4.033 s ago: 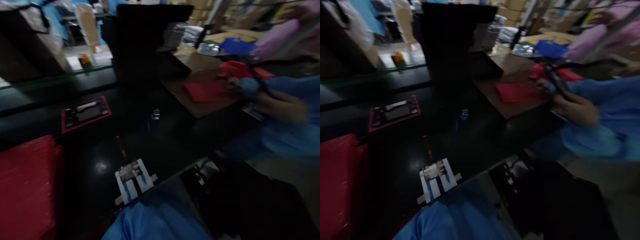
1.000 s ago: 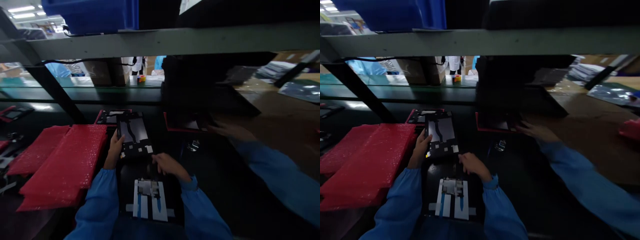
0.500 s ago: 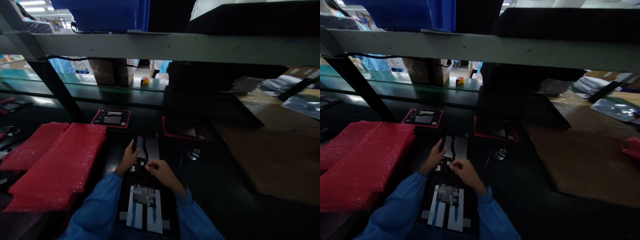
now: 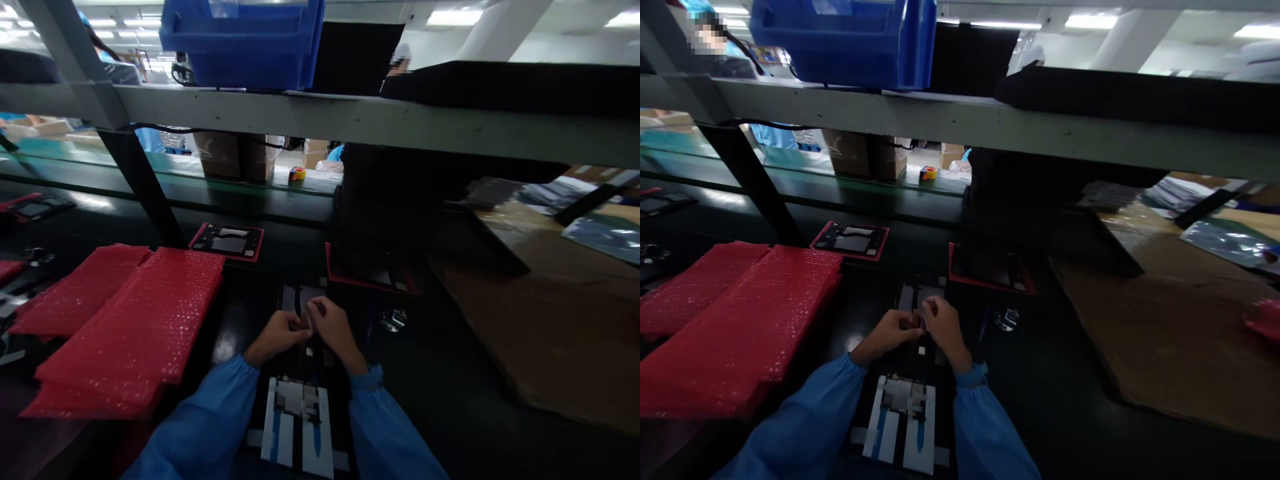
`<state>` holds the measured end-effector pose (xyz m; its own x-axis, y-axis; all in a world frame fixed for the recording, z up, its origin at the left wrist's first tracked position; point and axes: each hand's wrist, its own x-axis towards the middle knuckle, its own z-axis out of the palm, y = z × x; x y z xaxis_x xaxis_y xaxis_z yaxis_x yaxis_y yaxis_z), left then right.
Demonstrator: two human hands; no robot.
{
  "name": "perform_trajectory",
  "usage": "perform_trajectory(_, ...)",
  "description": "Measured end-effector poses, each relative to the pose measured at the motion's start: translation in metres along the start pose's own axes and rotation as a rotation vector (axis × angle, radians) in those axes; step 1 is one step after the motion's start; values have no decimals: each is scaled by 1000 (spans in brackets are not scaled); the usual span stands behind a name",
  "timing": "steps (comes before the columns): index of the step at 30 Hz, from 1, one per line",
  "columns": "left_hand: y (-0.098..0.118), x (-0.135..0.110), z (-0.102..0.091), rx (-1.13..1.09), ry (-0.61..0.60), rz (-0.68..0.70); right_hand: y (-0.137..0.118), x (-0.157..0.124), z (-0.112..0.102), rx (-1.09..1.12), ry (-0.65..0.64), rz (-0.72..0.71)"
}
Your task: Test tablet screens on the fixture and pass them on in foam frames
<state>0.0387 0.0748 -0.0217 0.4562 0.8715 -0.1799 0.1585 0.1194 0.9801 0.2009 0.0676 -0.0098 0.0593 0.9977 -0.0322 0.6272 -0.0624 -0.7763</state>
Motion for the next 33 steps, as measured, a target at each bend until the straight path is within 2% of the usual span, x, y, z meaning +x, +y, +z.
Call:
perform_trajectory(3,-2,2,-3,-227,-74,-42,-10,10,1,-183,-15,-3)
perform_trajectory(6,-2,3,-6,-301,-118,-78,-16,12,6,-314,-61,13)
perform_trajectory(10,0,1,-4,-359,-118,-93,-15,12,8,-415,-64,73)
perform_trajectory(13,1,2,2,-410,-64,-117,-11,12,3,-427,-54,102)
perform_trajectory(18,0,6,15,-439,116,-149,-3,12,-4,-316,-33,48)
perform_trajectory(21,-1,6,20,-430,183,-152,2,12,-6,-207,1,36)
perform_trajectory(27,0,5,23,-406,206,-141,15,11,-3,57,18,26)
perform_trajectory(33,1,5,23,-403,210,-134,22,14,1,321,-118,102)
